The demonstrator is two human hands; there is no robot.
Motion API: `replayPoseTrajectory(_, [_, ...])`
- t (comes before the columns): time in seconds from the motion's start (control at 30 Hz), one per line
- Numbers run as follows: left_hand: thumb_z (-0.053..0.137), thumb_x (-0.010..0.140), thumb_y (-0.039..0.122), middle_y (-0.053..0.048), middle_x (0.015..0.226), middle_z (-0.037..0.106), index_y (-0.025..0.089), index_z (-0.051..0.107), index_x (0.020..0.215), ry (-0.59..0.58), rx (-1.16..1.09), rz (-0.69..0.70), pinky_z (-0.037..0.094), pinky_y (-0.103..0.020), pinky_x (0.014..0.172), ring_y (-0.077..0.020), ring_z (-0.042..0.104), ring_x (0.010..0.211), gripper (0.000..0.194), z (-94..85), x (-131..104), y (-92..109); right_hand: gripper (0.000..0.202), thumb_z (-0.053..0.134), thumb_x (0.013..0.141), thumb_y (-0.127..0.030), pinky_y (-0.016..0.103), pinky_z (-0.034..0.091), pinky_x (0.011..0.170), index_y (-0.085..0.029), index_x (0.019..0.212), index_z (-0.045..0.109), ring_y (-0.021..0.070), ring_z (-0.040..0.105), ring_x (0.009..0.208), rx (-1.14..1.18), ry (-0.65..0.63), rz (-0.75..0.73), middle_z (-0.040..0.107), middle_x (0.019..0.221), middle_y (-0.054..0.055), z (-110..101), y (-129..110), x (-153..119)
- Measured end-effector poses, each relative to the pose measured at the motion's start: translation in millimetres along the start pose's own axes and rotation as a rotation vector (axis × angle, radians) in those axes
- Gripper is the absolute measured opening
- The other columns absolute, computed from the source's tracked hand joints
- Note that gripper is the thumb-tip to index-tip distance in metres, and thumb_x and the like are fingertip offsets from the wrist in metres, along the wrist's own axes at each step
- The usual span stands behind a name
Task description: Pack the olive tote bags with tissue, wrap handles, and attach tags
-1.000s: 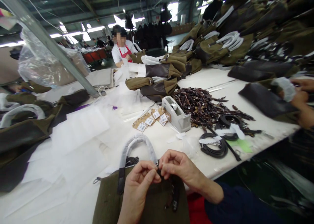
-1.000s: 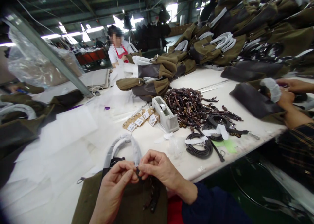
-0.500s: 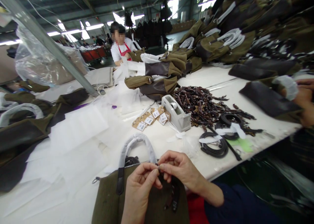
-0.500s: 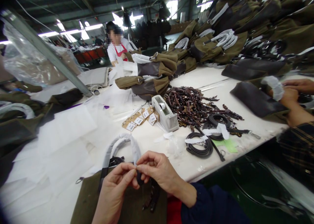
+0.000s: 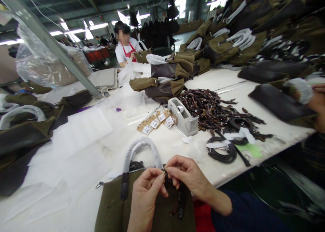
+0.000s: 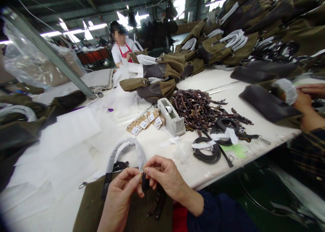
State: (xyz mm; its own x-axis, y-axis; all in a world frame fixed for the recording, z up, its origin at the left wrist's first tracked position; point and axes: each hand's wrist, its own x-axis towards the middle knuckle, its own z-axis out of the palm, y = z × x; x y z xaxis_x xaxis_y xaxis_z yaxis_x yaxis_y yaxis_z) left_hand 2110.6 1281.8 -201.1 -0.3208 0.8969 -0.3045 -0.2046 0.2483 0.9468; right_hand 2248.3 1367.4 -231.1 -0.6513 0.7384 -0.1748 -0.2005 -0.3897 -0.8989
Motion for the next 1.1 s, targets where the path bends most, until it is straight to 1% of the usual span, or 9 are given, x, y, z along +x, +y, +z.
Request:
replayPoseTrajectory(0.1, [0.073, 0.085, 0.037, 0.002, 0.067, 0.066, 0.016, 0.066, 0.084, 0.009, 0.000, 0.001, 0.043, -0.020, 0.060, -0.0083, 0.054, 0.055, 0.023, 0.8, 0.4, -0.5, 0.031, 0.076, 0.083, -0.042, 0.013, 0.046, 0.046, -0.013, 0.092, 0.067, 0.0048, 0.056, 0.048, -0.005, -0.010, 0.000, 0.067, 0.068, -0.001, 1.0, -0.7, -0.2])
replayPoseTrajectory(0.27, [0.074, 0.083, 0.039, 0.004, 0.060, 0.061, 0.016, 0.067, 0.083, 0.001, -0.005, 0.001, 0.042, -0.018, 0.056, -0.0078, 0.053, 0.053, 0.024, -0.1, 2.9, -2.0, 0.031, 0.076, 0.083, -0.042, 0.013, 0.046, 0.046, -0.013, 0.091, 0.068, 0.0051, 0.057, 0.048, -0.028, -0.020, 0.005, 0.066, 0.067, -0.001, 0.5, 0.7, -0.9])
replayPoseTrajectory(0.4, [0.076, 0.081, 0.040, 0.002, 0.065, 0.064, 0.015, 0.067, 0.081, -0.005, -0.002, -0.007, 0.042, -0.018, 0.052, -0.0073, 0.052, 0.051, 0.026, -1.1, 4.7, -1.5, 0.032, 0.075, 0.083, -0.044, 0.015, 0.047, 0.047, -0.013, 0.091, 0.067, 0.0058, 0.057, 0.049, -0.039, -0.006, 0.002, 0.066, 0.069, -0.001, -0.4, -0.8, -1.5])
replayPoseTrajectory(0.53, [0.075, 0.082, 0.038, 0.001, 0.069, 0.065, 0.015, 0.066, 0.081, -0.007, -0.001, -0.013, 0.043, -0.018, 0.052, -0.0068, 0.052, 0.051, 0.025, -1.5, 4.5, -1.1, 0.033, 0.075, 0.083, -0.044, 0.016, 0.048, 0.047, -0.013, 0.091, 0.068, 0.0062, 0.057, 0.050, -0.060, -0.016, 0.004, 0.066, 0.069, 0.000, -1.4, -2.8, -1.7])
replayPoseTrajectory(0.9, [0.076, 0.081, 0.039, 0.004, 0.064, 0.059, 0.015, 0.066, 0.083, -0.005, 0.003, -0.003, 0.041, -0.017, 0.049, -0.0067, 0.049, 0.050, 0.026, 0.9, 4.8, -5.5, 0.032, 0.073, 0.084, -0.046, 0.018, 0.046, 0.049, -0.014, 0.087, 0.068, 0.0076, 0.056, 0.050, -0.171, -0.007, -0.022, 0.063, 0.066, -0.001, 1.5, -1.5, -4.5])
replayPoseTrajectory(0.97, [0.075, 0.082, 0.038, 0.004, 0.063, 0.059, 0.015, 0.065, 0.083, -0.014, 0.003, -0.004, 0.042, -0.017, 0.051, -0.0067, 0.050, 0.051, 0.025, 2.1, 4.2, -4.2, 0.032, 0.071, 0.086, -0.046, 0.020, 0.046, 0.051, -0.014, 0.087, 0.068, 0.0084, 0.057, 0.052, -0.206, -0.014, -0.030, 0.063, 0.067, -0.001, 0.8, -2.6, -5.1])
replayPoseTrajectory(1.03, [0.072, 0.085, 0.039, 0.004, 0.061, 0.060, 0.016, 0.064, 0.086, -0.025, 0.009, -0.008, 0.045, -0.017, 0.057, -0.0079, 0.053, 0.054, 0.025, 3.3, 2.6, -2.2, 0.030, 0.069, 0.088, -0.045, 0.021, 0.045, 0.053, -0.016, 0.090, 0.068, 0.0093, 0.057, 0.056, -0.289, -0.008, -0.081, 0.063, 0.072, 0.000, -4.0, -5.8, -5.6])
replayPoseTrajectory(1.1, [0.071, 0.086, 0.040, 0.003, 0.060, 0.062, 0.017, 0.063, 0.096, -0.007, 0.012, -0.007, 0.048, -0.019, 0.062, -0.0104, 0.059, 0.059, 0.027, 3.1, 0.1, -3.0, 0.027, 0.068, 0.088, -0.043, 0.022, 0.043, 0.054, -0.017, 0.099, 0.068, 0.0102, 0.056, 0.060, -0.452, 0.056, -0.157, 0.063, 0.078, 0.001, -13.3, -10.4, -6.8])
